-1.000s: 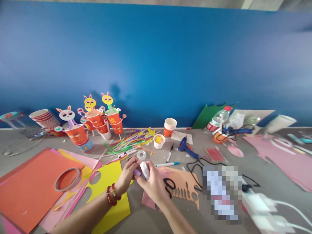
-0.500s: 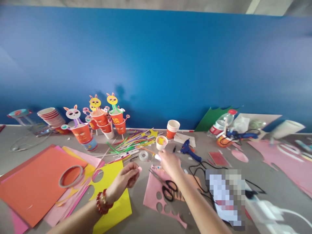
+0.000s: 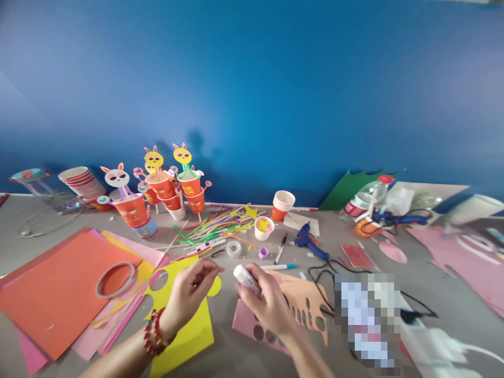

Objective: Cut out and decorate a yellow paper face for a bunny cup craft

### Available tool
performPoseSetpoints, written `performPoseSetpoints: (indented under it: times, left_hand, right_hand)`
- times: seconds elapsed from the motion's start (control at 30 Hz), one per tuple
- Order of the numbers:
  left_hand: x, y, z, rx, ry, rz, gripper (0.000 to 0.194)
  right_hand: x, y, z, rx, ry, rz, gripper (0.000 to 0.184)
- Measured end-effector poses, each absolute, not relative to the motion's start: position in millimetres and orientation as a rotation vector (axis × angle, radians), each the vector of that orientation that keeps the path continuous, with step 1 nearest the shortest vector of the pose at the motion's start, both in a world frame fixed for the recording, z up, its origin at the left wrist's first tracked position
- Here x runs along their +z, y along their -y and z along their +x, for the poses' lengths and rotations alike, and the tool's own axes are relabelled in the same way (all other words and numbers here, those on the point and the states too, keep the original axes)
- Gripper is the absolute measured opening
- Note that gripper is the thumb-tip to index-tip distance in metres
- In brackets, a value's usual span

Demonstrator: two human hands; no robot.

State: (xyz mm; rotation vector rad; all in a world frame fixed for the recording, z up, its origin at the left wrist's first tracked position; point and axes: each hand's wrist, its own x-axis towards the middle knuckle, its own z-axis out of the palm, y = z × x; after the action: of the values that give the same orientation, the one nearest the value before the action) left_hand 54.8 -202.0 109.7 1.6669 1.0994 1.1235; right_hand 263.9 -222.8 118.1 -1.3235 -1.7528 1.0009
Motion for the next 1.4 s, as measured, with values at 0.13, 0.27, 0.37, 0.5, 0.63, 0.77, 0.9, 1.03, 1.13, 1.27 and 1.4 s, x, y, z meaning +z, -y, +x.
performPoseSetpoints:
  times: [0.13, 0.27, 0.37, 0.5, 0.63, 0.77, 0.9, 1.03, 1.13, 1.27, 1.4]
  left_hand:
    - [123, 210, 53, 1.303, -1.025, 2.033, 0.013]
    - [129, 214, 52, 1.338, -0.922, 2.227, 0.022]
    - [128, 215, 51, 1.325, -0.906, 2.346, 0.023]
    - [125, 216, 47, 1.316, -0.829, 2.421, 0.031]
    - [122, 217, 45, 1.251, -0.765, 2.396, 0.04]
    - [121, 218, 45, 1.241, -0.727, 2.451, 0.05]
    - [118, 219, 47, 1.22, -0.745, 2.478, 0.053]
    - [115, 219, 48, 1.174, -0.767, 2.457, 0.053]
    - [112, 218, 48, 1.149, -0.78, 2.44, 0.052]
    - [112, 216, 48, 1.134, -0.767, 2.416, 0.052]
    - [114, 218, 47, 1.121, -0.78, 2.449, 0.051]
  right_hand:
    - [115, 234, 248, 1.131, 1.641, -1.197, 0.007]
    - [112, 232, 238, 1.183, 1.591, -1.113, 0.009]
    - [107, 233, 235, 1.215, 1.567, -1.067, 0.01]
    - [101, 234, 233, 1.264, 1.532, -1.016, 0.01]
    - [98, 234, 232, 1.273, 1.503, -1.007, 0.012]
    - [91, 233, 233, 1.245, 1.508, -1.032, 0.013]
    - [81, 232, 235, 1.209, 1.506, -1.07, 0.016]
    - [74, 230, 237, 1.176, 1.53, -1.094, 0.015]
    - [71, 230, 238, 1.153, 1.557, -1.093, 0.013]
    - [71, 229, 238, 1.135, 1.573, -1.102, 0.013]
    - [71, 229, 237, 1.146, 1.56, -1.091, 0.016]
